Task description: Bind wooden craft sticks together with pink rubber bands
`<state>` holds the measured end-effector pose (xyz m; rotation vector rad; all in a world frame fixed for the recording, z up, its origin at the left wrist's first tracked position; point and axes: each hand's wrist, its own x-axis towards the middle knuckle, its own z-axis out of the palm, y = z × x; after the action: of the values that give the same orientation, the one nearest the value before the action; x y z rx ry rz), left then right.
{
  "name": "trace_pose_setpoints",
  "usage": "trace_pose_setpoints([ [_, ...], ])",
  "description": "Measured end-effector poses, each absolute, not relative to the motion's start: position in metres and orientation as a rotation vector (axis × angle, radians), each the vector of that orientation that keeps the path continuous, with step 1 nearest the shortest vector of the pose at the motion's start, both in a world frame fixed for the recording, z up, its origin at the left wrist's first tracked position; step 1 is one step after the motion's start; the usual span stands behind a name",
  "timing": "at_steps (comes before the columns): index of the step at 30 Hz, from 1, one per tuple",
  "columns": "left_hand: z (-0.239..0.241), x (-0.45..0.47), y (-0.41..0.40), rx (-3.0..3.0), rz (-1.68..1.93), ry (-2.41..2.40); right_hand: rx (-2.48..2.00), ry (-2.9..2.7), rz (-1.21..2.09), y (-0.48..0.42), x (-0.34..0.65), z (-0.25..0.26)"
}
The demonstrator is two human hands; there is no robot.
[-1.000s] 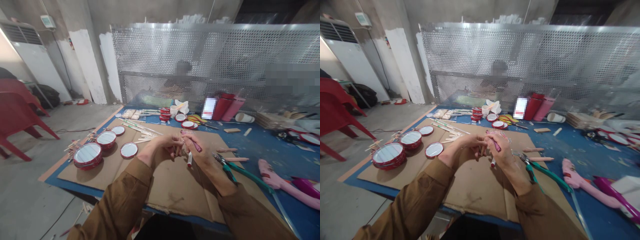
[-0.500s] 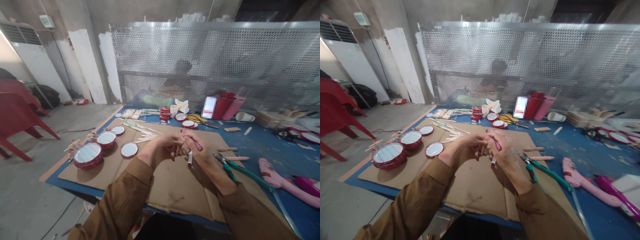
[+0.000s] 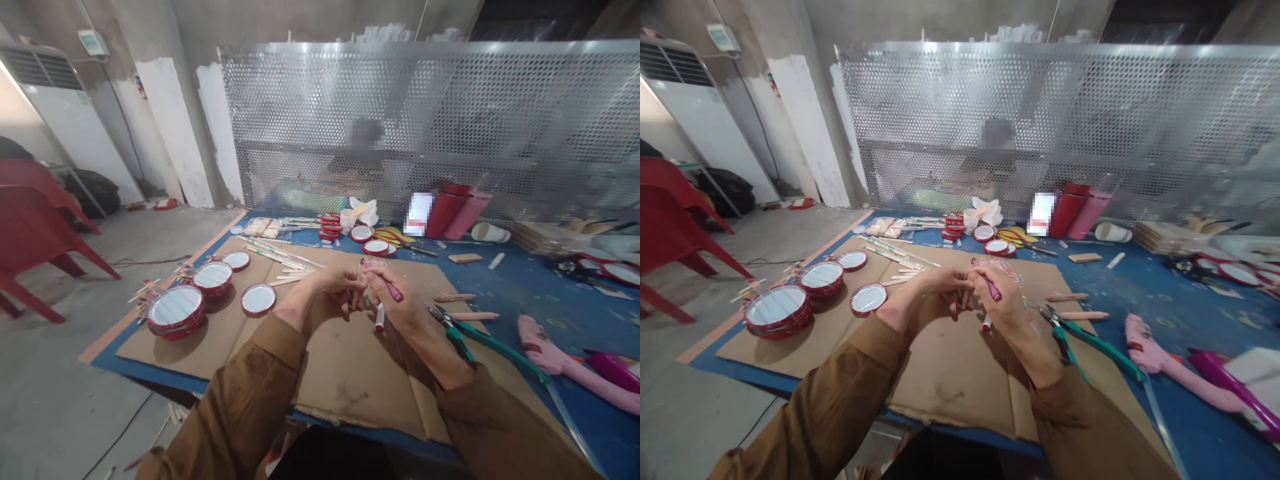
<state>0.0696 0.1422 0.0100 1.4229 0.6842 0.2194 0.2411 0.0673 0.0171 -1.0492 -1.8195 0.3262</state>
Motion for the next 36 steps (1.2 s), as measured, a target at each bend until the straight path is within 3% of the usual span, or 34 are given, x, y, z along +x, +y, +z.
trace_pose_setpoints([
  [36,0.0085,0.0688,0.1428,1.405,0.223,0.687,-1.125,-1.770,0.290,0.0691,0.2476,0.0157],
])
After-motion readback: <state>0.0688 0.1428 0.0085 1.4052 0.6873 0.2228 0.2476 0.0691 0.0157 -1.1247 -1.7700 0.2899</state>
